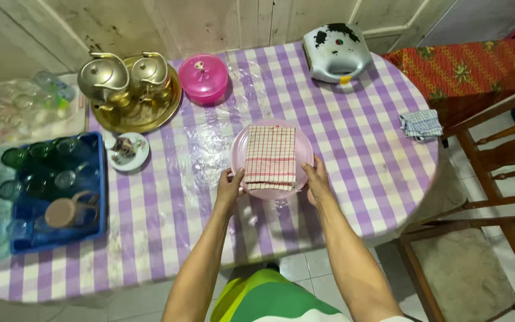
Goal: The person retrieves trays of glasses from a wooden cabinet and places them on a table covered with a purple checkered tablecloth. They then pick up a small white plate and a pink plate from the cabinet and place them on the table. Finally, they take a pink bowl containing a folded cloth and place it on the table.
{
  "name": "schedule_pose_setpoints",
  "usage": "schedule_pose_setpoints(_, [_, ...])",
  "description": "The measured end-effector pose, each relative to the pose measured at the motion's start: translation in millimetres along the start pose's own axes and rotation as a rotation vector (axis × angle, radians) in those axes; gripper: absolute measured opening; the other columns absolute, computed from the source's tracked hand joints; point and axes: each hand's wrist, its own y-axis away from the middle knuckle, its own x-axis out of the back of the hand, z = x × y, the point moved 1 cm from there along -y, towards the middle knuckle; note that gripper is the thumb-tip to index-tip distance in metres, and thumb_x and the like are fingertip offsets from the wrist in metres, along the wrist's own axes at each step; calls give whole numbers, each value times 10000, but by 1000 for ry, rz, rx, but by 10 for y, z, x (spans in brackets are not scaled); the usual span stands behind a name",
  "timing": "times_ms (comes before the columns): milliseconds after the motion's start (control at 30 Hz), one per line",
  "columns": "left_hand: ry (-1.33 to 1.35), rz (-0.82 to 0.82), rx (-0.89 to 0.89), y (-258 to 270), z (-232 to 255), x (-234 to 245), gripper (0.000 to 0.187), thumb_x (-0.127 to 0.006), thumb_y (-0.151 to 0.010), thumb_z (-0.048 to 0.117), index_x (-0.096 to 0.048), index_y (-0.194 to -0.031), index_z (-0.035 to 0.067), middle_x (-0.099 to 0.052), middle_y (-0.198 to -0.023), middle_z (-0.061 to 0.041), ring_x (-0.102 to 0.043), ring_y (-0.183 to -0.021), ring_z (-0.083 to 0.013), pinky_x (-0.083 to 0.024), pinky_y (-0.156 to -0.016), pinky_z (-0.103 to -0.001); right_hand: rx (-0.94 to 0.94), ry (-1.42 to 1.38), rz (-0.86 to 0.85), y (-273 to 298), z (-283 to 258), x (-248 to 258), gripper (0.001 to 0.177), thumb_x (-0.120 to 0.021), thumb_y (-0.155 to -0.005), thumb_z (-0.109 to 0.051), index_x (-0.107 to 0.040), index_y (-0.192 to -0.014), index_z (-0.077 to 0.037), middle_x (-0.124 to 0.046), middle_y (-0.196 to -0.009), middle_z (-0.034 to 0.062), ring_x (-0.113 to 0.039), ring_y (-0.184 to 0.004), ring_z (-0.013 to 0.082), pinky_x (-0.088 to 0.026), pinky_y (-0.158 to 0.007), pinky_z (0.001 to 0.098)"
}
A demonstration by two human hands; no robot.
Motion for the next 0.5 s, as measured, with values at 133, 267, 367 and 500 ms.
schedule_pose_setpoints(133, [-171, 40, 1, -531, 117, -95, 645, -722, -902, 431, -529, -1373, 35, -664, -1054, -120, -660, -858, -200, -543, -650, -303, -8, 22, -6, -460, -95, -110, 770, -658, -946, -168, -261, -1596, -54, -444, -1547, 175, -439, -1422, 273, -352, -1184, 425])
schedule_pose_setpoints(267, [-230, 32, -20, -1007, 217, -121, 636, -710, -903, 430, -535, -1366, 30, -684, -1042, -109, -686, -790, -170, -565, -636, -279, -74, -46, 1, -878, -272, -299, 771, -602, -895, -133, -262, -1586, -87, -458, -1520, 172, -486, -1372, 290, -436, -1122, 448])
schedule_pose_setpoints(367, [-186, -9, -41, -1339, 290, -176, 627, -716, -920, 414, -559, -1354, -9, -668, -1042, -143, -688, -758, -173, -577, -611, -285, -78, 34, 20, -1104, -440, -457, 715, -583, -909, -110, -321, -1573, -70, -466, -1523, 166, -485, -1367, 272, -445, -1109, 438])
schedule_pose_setpoints(500, [-97, -21, -41, -1717, 372, -280, 619, -725, -912, 373, -543, -1359, -15, -667, -1040, -148, -701, -756, -169, -617, -619, -285, -131, 128, 50, -1483, -634, -572, 658, -551, -909, -107, -382, -1544, -72, -537, -1456, 148, -540, -1306, 260, -476, -1067, 421])
